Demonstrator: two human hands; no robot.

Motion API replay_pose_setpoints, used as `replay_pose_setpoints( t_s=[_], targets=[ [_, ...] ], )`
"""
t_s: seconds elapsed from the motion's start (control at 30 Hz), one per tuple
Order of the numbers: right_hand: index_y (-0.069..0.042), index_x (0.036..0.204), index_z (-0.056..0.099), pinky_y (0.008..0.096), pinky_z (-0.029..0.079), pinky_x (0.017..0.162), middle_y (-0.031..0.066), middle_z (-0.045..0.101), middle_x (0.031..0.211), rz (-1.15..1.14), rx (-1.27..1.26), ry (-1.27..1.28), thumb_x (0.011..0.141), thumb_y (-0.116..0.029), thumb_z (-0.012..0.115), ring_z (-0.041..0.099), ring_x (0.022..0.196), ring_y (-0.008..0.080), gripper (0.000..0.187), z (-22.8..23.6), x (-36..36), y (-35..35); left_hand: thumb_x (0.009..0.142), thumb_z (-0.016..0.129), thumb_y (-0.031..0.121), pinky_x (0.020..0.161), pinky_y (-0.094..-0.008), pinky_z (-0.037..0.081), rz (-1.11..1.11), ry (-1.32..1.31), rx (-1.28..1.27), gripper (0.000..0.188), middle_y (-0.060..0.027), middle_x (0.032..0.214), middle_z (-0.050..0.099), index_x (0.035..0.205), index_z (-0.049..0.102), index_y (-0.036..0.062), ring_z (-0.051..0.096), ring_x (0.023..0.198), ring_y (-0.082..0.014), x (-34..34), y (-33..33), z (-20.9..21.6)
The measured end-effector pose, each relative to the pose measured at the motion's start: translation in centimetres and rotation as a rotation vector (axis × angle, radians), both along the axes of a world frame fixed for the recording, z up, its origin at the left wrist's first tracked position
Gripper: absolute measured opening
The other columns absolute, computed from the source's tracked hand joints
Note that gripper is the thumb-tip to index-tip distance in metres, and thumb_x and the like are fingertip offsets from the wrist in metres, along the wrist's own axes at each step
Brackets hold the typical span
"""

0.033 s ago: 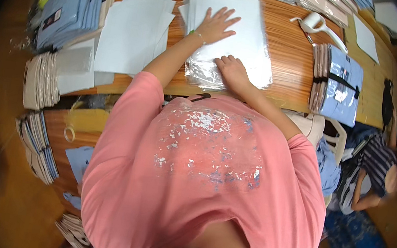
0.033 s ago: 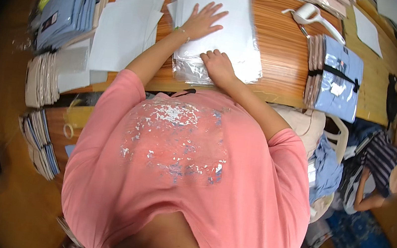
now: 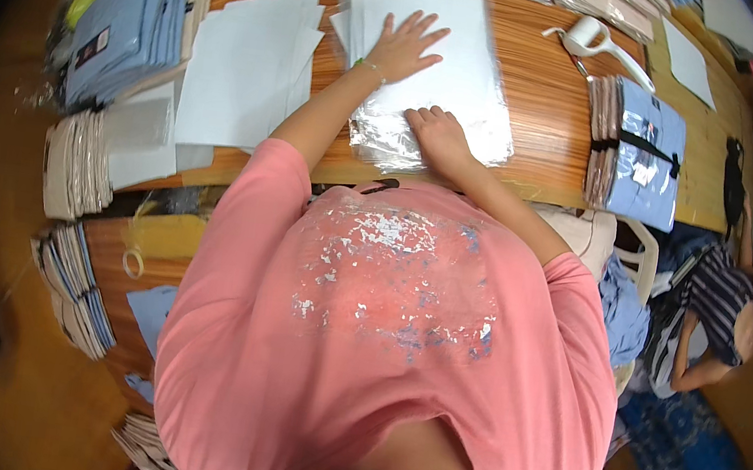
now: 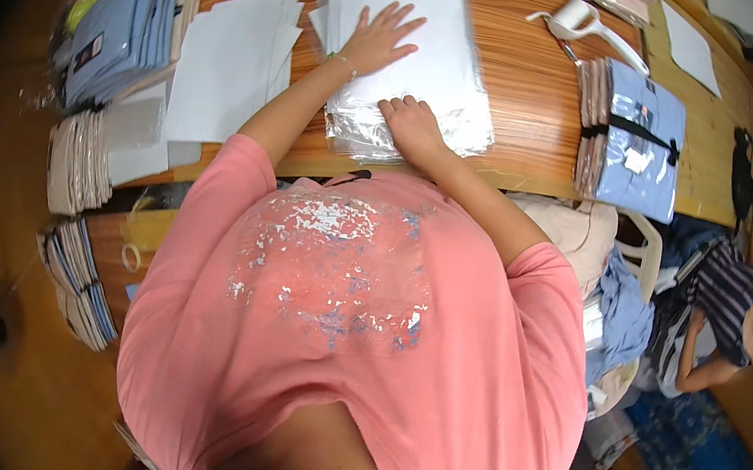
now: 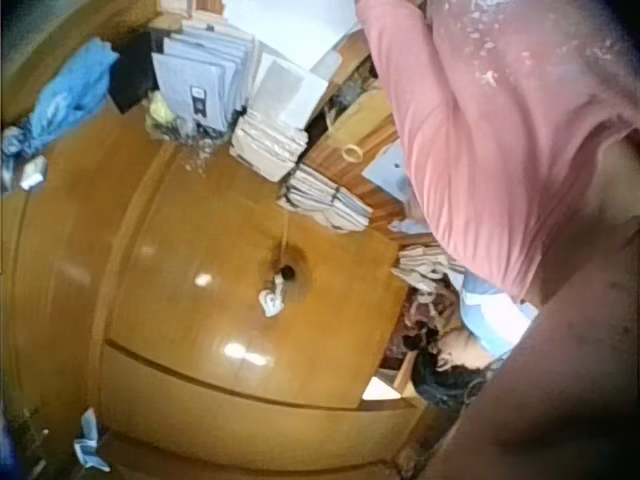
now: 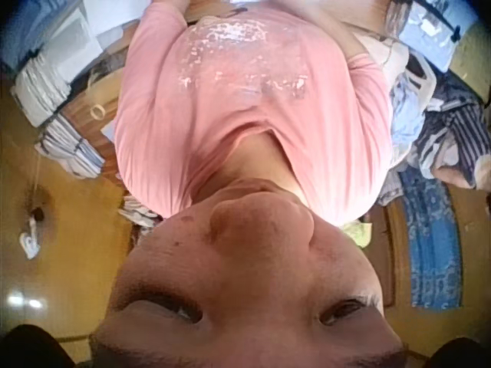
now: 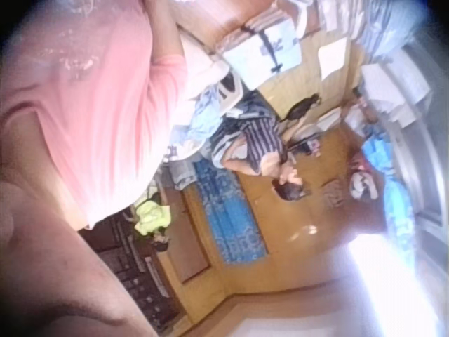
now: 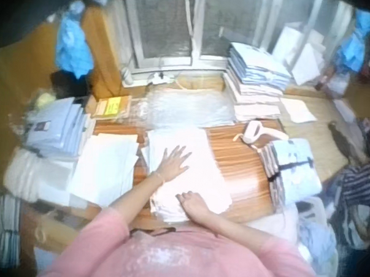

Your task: The person places individual sheets of white paper into clear plastic bags and seals them by hand on a cluttered wooden desk.

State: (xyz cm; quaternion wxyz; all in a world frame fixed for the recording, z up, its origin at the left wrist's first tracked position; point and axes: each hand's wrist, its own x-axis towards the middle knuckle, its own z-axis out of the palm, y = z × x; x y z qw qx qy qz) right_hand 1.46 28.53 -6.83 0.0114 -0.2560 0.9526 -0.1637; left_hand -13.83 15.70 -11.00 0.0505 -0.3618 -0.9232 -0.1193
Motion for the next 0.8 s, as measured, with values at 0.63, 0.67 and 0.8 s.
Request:
replay_pose_setpoints(
  t_s=[0.63,0.67,0.8],
  targets=[
    [-0.007,0.093,0.058,0.0355,0.042,0.081,0.0061,0.057,0.093,-0.087,-0.183,0.136,0.078,-0.013,0.055,0.053,0.094,0.0231,0.015,-1.0,2.6,-0.4,0.092,0.043,0.051,0.108,-0.0626,0.011,0.0,0.015,0.052,0.054,-0.0054,0.151,0.026,0.141,0.036,0.03,0.02,0.14,-0.0265,-2.9,0.8,-1.3],
    [-0.007,0.091,0.057,0.0349,0.043,0.081,0.0059,0.057,0.092,-0.082,-0.174,0.128,0.077,-0.011,0.055,0.053,0.092,0.023,0.015,-1.2,2.6,-0.2,0.092,0.043,0.05,0.108,-0.0627,0.01,-0.007,0.011,0.061,0.054,-0.0055,0.151,0.026,0.141,0.037,0.03,0.02,0.14,-0.0267,-2.9,0.9,-1.3],
    [-0.006,0.087,0.057,0.0334,0.045,0.077,0.0062,0.056,0.087,-0.06,-0.196,0.14,0.072,-0.006,0.055,0.054,0.087,0.0233,0.014,-1.3,2.3,0.2,0.091,0.045,0.05,0.107,-0.063,0.011,-0.014,0.001,0.088,0.054,-0.0057,0.15,0.027,0.14,0.038,0.0296,0.02,0.14,-0.0271,-3.0,0.9,-1.1]
  ],
)
